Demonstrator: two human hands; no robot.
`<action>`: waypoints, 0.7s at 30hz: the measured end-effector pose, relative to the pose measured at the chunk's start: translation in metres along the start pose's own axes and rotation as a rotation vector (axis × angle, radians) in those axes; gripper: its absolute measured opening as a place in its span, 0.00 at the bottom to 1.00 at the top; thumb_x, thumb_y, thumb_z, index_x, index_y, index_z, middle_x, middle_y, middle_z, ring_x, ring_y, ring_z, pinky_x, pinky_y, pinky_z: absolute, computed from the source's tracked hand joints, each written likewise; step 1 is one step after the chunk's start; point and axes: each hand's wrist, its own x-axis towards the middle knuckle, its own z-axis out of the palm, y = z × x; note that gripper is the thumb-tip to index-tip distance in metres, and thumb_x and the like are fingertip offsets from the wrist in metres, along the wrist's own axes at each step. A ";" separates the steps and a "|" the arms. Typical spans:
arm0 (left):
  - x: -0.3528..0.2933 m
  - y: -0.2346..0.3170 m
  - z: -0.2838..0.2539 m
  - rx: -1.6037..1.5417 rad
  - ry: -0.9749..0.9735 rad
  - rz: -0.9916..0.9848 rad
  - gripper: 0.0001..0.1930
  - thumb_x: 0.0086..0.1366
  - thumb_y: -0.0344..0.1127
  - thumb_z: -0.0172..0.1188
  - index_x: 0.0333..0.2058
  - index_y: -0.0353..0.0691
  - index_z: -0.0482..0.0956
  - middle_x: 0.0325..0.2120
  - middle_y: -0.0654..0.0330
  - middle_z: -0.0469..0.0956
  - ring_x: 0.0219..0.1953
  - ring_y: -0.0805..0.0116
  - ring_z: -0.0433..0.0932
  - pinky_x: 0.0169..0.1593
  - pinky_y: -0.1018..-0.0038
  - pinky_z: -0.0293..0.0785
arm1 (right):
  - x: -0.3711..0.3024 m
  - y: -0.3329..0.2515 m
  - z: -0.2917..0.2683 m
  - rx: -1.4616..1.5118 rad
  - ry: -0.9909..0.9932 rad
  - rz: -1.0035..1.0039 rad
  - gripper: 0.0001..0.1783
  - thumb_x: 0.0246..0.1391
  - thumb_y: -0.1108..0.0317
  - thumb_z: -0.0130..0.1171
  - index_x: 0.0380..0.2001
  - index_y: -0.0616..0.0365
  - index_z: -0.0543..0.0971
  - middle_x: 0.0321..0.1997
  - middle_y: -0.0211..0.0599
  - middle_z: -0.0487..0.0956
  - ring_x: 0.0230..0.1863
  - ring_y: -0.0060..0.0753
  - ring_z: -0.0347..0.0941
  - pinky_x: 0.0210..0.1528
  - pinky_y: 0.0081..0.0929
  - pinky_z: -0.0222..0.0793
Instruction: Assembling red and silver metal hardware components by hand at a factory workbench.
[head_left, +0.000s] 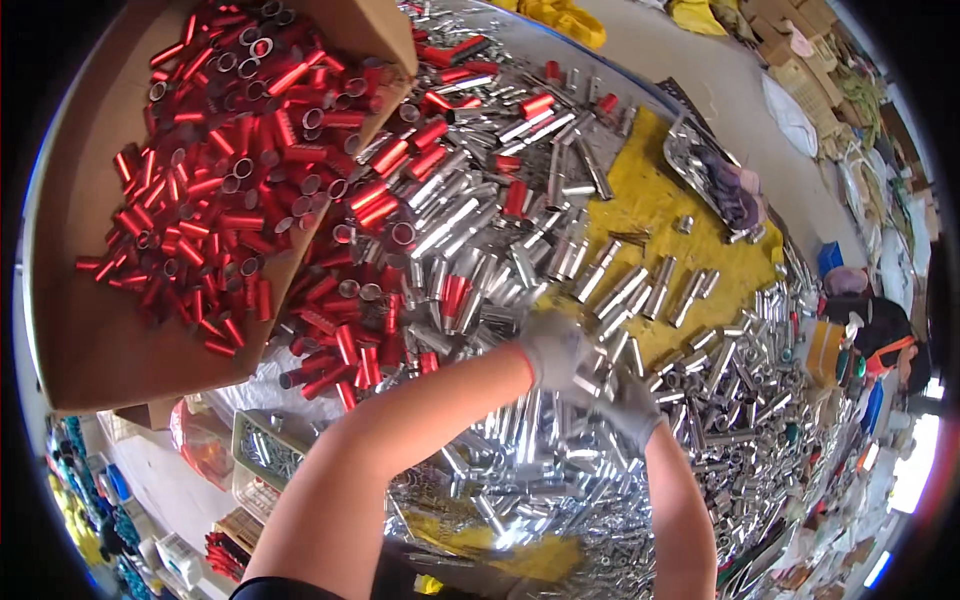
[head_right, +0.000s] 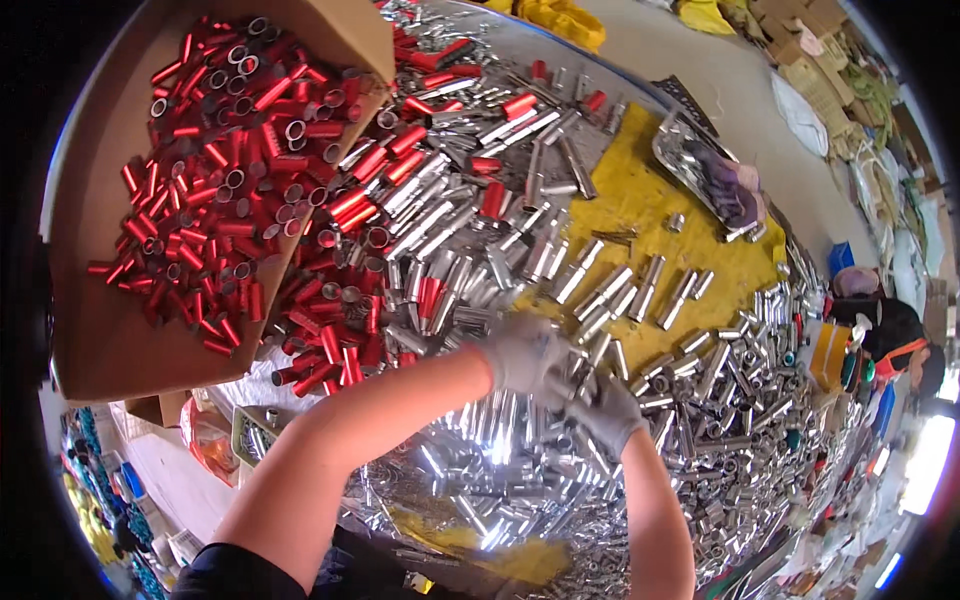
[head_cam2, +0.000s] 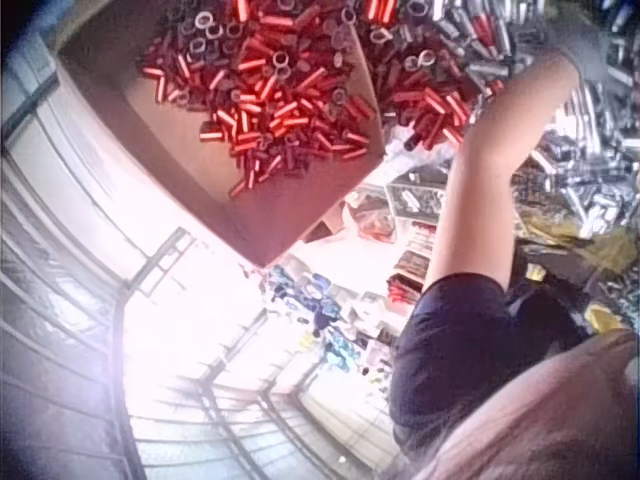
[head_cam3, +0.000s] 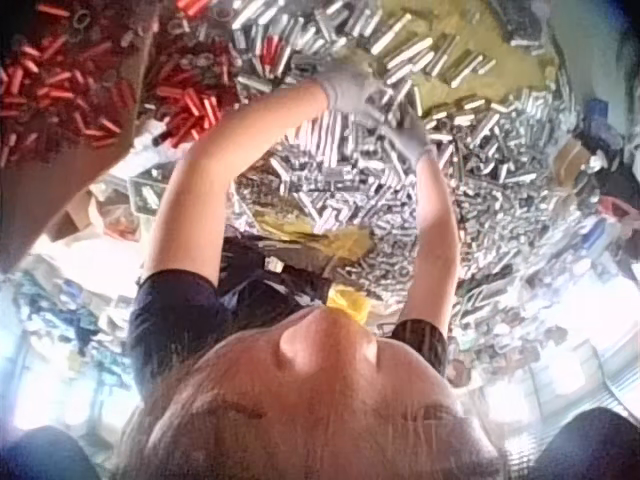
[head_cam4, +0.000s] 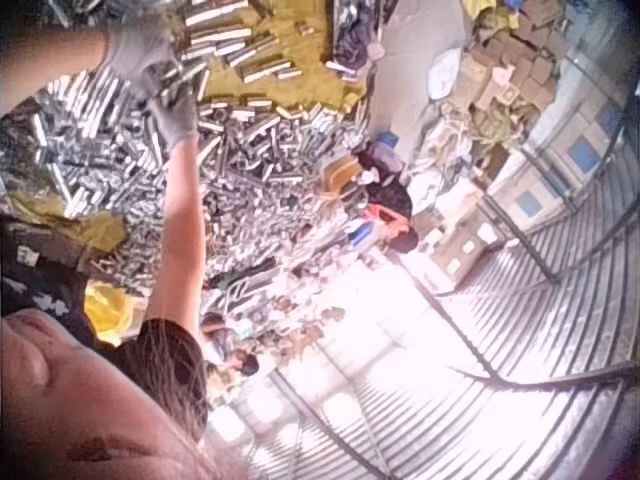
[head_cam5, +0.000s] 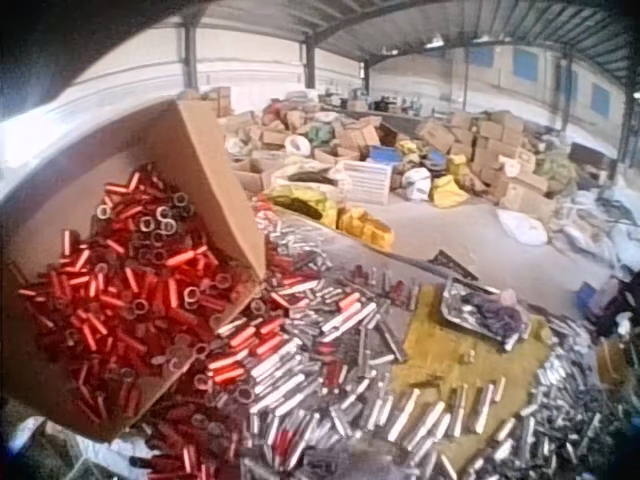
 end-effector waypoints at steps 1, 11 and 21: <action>-0.010 -0.003 0.024 -0.026 -0.024 0.063 0.38 0.44 0.77 0.57 0.33 0.44 0.78 0.32 0.58 0.78 0.33 0.64 0.76 0.37 0.67 0.73 | -0.009 0.008 0.002 -0.202 -0.055 -0.025 0.36 0.40 0.44 0.65 0.49 0.56 0.73 0.36 0.46 0.80 0.37 0.44 0.78 0.49 0.33 0.73; -0.113 -0.225 -0.044 0.092 0.969 -0.705 0.36 0.61 0.54 0.53 0.57 0.28 0.61 0.59 0.40 0.59 0.63 0.44 0.57 0.60 0.54 0.59 | 0.197 -0.233 -0.032 -0.424 0.138 -0.595 0.37 0.48 0.52 0.67 0.57 0.61 0.69 0.54 0.51 0.74 0.57 0.47 0.69 0.59 0.36 0.64; -0.075 -0.283 -0.068 0.107 0.903 -1.002 0.46 0.49 0.64 0.63 0.60 0.42 0.60 0.59 0.54 0.61 0.62 0.53 0.58 0.58 0.48 0.60 | 0.426 -0.330 0.041 -0.239 0.112 -0.825 0.38 0.54 0.36 0.51 0.56 0.54 0.71 0.61 0.54 0.65 0.62 0.52 0.62 0.63 0.36 0.60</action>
